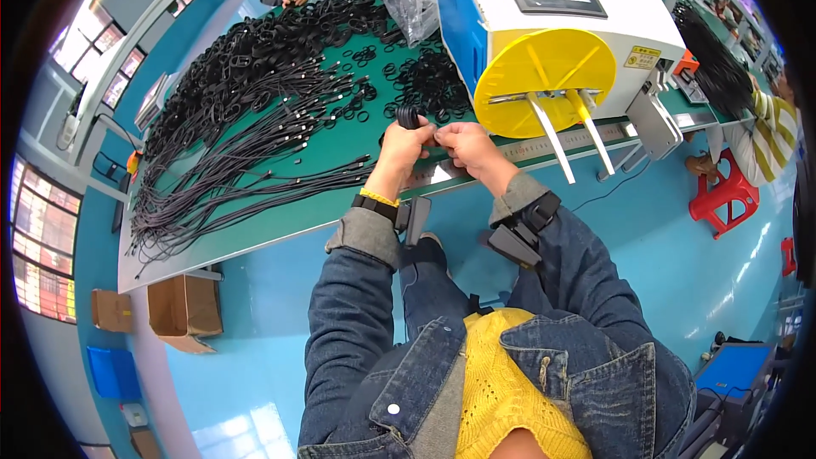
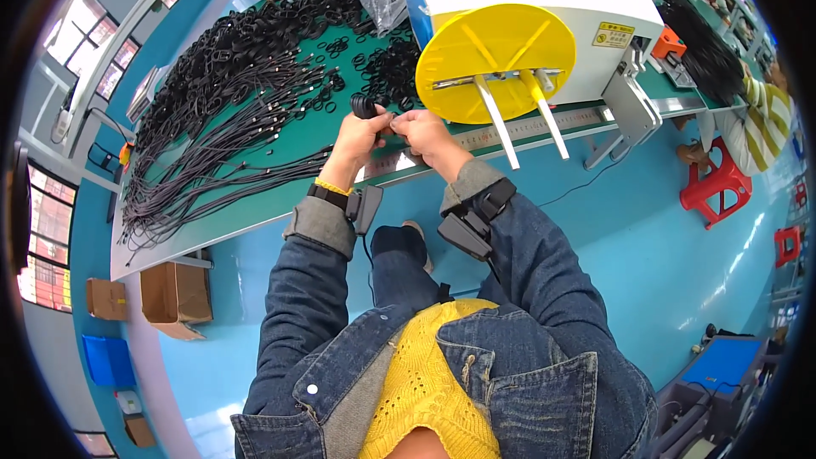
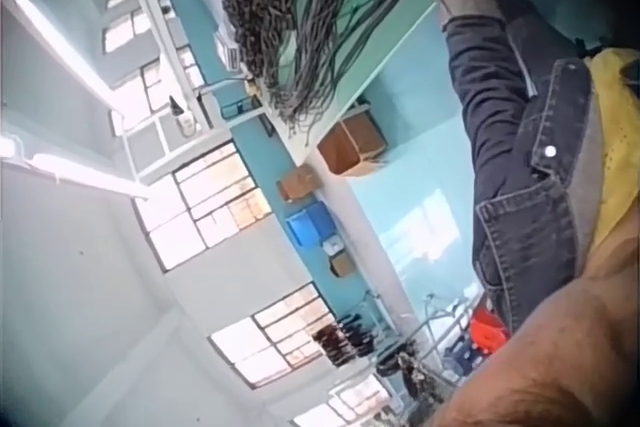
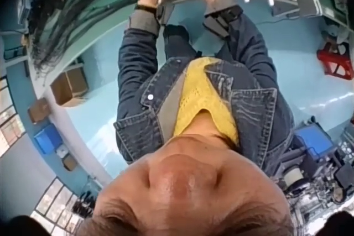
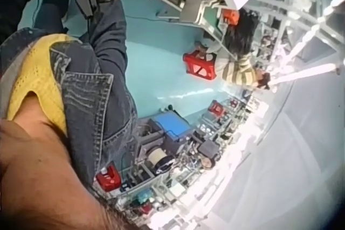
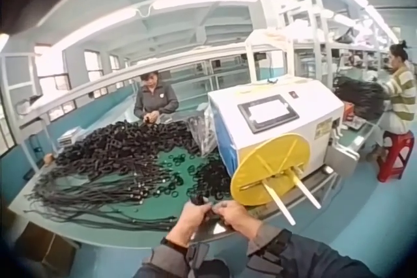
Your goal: The person picks up a cable, winds it around the spindles of a machine, and removes the coiled cable. They then pick up a tie from the table and wrap it around the coiled cable by hand.
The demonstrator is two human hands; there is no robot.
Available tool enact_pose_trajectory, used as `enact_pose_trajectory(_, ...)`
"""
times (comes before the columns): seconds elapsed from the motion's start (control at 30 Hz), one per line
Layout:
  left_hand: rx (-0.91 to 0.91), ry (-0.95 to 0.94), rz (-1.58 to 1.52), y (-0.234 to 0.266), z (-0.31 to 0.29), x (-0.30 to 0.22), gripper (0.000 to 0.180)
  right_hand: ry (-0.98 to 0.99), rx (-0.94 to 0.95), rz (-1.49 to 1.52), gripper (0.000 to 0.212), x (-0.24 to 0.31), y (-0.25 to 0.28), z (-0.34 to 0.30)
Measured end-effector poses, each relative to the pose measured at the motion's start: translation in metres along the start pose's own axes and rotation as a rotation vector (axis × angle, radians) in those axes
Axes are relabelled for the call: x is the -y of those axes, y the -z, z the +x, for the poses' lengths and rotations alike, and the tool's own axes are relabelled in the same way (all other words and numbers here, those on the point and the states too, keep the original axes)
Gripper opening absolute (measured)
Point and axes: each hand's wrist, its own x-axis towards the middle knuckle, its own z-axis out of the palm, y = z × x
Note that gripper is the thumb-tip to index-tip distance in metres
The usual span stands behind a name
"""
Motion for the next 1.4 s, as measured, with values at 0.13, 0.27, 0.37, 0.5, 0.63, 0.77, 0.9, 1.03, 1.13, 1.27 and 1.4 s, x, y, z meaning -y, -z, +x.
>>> enact_pose_trajectory(0.13,-0.018,0.038,0.112,0.003,0.008,0.002,0.009,-0.042,0.055,0.122,0.009,0.0,0.012,-0.013)
enact_pose_trajectory(0.27,0.013,0.0,0.356,0.009,0.012,0.001,0.01,-0.047,0.058,0.172,0.011,-0.002,0.024,-0.037)
enact_pose_trajectory(0.37,0.058,-0.072,0.426,0.012,0.012,0.0,0.009,-0.059,0.061,0.167,0.012,-0.005,0.031,-0.051)
enact_pose_trajectory(0.5,0.007,-0.288,0.469,0.022,0.015,-0.002,0.008,-0.085,0.082,0.156,0.012,-0.001,0.033,-0.068)
enact_pose_trajectory(0.63,-0.022,-0.286,0.477,0.023,-0.004,-0.006,0.009,-0.096,0.091,0.179,0.013,-0.001,0.031,-0.082)
enact_pose_trajectory(0.77,0.271,0.066,-0.012,0.002,-0.073,-0.009,0.013,-0.108,0.168,0.219,0.012,-0.002,0.018,-0.091)
enact_pose_trajectory(0.9,0.269,0.041,0.074,-0.009,-0.117,0.003,0.013,-0.071,0.269,0.193,0.011,-0.011,0.009,-0.104)
enact_pose_trajectory(1.03,0.23,0.123,-0.1,0.005,-0.13,0.024,0.013,0.039,0.396,0.108,0.012,-0.027,0.011,-0.128)
enact_pose_trajectory(1.13,0.266,0.251,-0.33,0.008,-0.136,0.028,0.011,0.075,0.53,0.096,0.015,-0.034,0.018,-0.148)
enact_pose_trajectory(1.27,0.42,0.275,-0.045,-0.005,-0.143,0.027,0.009,-0.278,0.483,0.024,0.02,-0.037,0.032,-0.153)
enact_pose_trajectory(1.4,0.509,0.341,-0.038,-0.019,-0.152,0.028,0.009,-0.136,0.264,-0.302,0.029,0.008,0.041,-0.152)
